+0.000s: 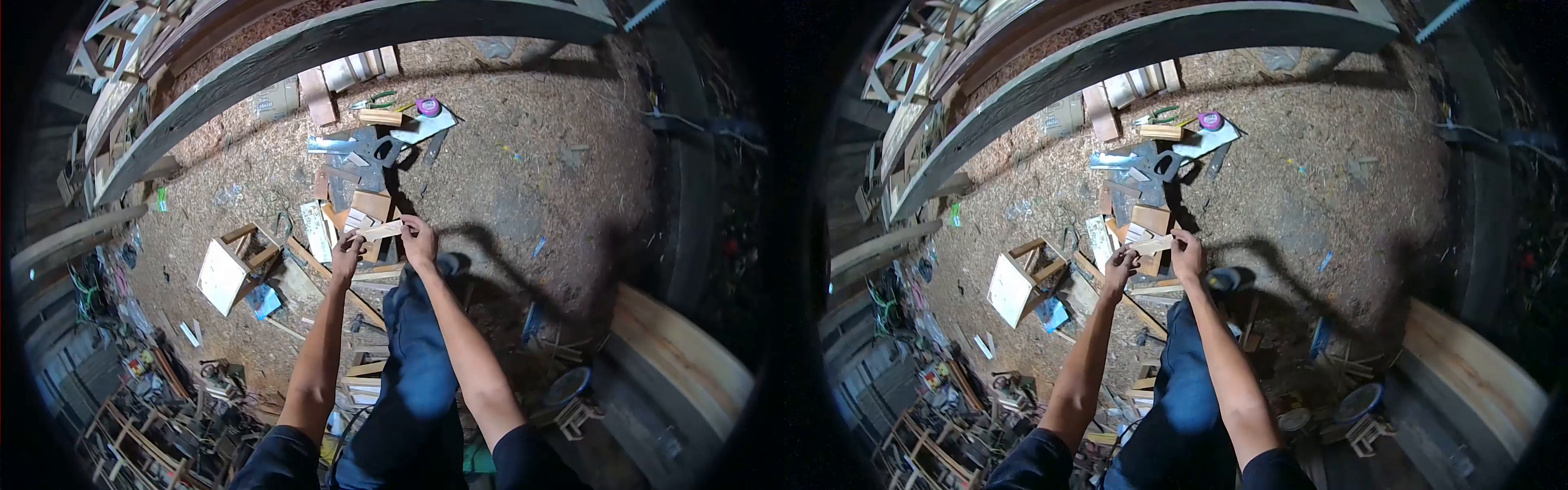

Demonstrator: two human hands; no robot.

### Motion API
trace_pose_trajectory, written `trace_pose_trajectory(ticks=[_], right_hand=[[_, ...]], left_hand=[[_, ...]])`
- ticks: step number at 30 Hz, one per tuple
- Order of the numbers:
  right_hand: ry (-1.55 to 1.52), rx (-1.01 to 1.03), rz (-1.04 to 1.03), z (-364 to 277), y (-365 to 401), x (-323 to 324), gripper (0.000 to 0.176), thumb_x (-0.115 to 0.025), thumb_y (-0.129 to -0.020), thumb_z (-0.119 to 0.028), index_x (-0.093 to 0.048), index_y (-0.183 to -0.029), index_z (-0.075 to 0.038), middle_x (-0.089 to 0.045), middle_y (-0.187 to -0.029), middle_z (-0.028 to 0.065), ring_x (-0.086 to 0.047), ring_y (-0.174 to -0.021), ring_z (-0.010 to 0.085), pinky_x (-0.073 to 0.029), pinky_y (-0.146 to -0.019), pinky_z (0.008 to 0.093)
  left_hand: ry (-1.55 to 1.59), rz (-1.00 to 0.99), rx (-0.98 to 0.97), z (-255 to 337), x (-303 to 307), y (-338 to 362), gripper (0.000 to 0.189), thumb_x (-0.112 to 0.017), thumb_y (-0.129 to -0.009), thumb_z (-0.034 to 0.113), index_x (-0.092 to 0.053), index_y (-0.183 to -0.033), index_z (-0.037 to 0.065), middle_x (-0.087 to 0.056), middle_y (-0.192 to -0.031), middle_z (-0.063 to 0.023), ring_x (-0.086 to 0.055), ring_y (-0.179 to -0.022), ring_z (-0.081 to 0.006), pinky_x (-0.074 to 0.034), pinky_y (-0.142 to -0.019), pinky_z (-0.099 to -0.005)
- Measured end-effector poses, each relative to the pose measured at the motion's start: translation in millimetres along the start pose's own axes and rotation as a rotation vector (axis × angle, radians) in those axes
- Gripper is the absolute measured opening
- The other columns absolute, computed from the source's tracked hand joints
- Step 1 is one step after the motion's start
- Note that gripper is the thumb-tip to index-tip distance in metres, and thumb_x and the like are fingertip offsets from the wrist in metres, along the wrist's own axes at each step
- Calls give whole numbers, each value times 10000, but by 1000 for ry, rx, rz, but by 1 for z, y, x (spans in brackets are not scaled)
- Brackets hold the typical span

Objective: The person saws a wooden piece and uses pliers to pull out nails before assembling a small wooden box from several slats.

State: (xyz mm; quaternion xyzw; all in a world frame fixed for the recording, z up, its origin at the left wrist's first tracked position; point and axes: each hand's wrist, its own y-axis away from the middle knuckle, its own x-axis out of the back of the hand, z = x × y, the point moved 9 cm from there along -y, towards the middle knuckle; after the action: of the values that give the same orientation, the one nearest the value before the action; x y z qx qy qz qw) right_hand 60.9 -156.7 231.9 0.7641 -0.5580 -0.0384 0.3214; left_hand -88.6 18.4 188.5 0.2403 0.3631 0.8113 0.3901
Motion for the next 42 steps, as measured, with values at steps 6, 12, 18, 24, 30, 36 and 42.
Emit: trace_pose_trajectory(ticks=[6, 12, 18, 24, 30, 36, 42], right_hand=[[144, -22, -173, -19, -36, -15, 348, -682, -833, -106, -673, -1174, -36, -696, -1117, 165, -685, -982, 260, -525, -877, 336], [310, 324, -265, -19, -75, -34, 394, -746, -778, -109, -647, -1158, -79, -700, -965, 156, -688, -868, 286, -544, -774, 380], [419, 292, -321, -47, -93, -15, 374, -707, -784, -20, -635, -1143, -94, -656, -949, 145, -647, -892, 302, -522, -799, 394], [516, 141, -417, -69, -121, -7, 324, -683, -829, -76, -651, -1148, -122, -670, -998, 149, -656, -934, 320, -527, -803, 407], [517, 267, -604, -63, -136, -24, 340, -695, -811, -84, -651, -1146, -120, -669, -931, 152, -653, -893, 341, -512, -777, 434], [615, 274, -724, -63, -140, -18, 348, -671, -812, -96, -667, -1144, -197, -704, -904, 100, -683, -866, 285, -530, -792, 402], [523, 121, -684, 3, -185, -45, 323, -689, -806, -78, -620, -1122, -68, -706, -949, 127, -686, -809, 234, -540, -738, 360]], left_hand=[[21, 74, 20, -12, -6, -16, 298, -603, -962, 287, -628, -1178, 83, -677, -953, -6, -629, -763, -109, -475, -651, -253], [-37, 185, 56, -40, -33, -46, 434, -700, -885, 335, -585, -1144, 6, -698, -975, -90, -657, -755, -137, -470, -621, -258], [144, 222, 73, -33, -75, -31, 423, -703, -897, 285, -569, -1161, -16, -676, -921, -94, -625, -746, -125, -465, -631, -255], [89, 471, -59, 38, -78, -3, 498, -746, -852, 97, -514, -1272, -34, -610, -900, -92, -593, -779, -151, -502, -691, -285], [-124, 672, -74, 39, -79, 6, 374, -708, -861, 88, -599, -1199, -30, -645, -823, -118, -624, -771, -168, -513, -703, -319], [-88, 856, -44, 30, -104, 42, 364, -690, -861, 137, -642, -1179, -33, -698, -982, -206, -675, -813, -265, -527, -760, -344], [-31, 908, -4, -4, -120, 25, 409, -691, -844, 111, -629, -1219, -38, -694, -808, -117, -638, -700, -151, -518, -676, -304]])
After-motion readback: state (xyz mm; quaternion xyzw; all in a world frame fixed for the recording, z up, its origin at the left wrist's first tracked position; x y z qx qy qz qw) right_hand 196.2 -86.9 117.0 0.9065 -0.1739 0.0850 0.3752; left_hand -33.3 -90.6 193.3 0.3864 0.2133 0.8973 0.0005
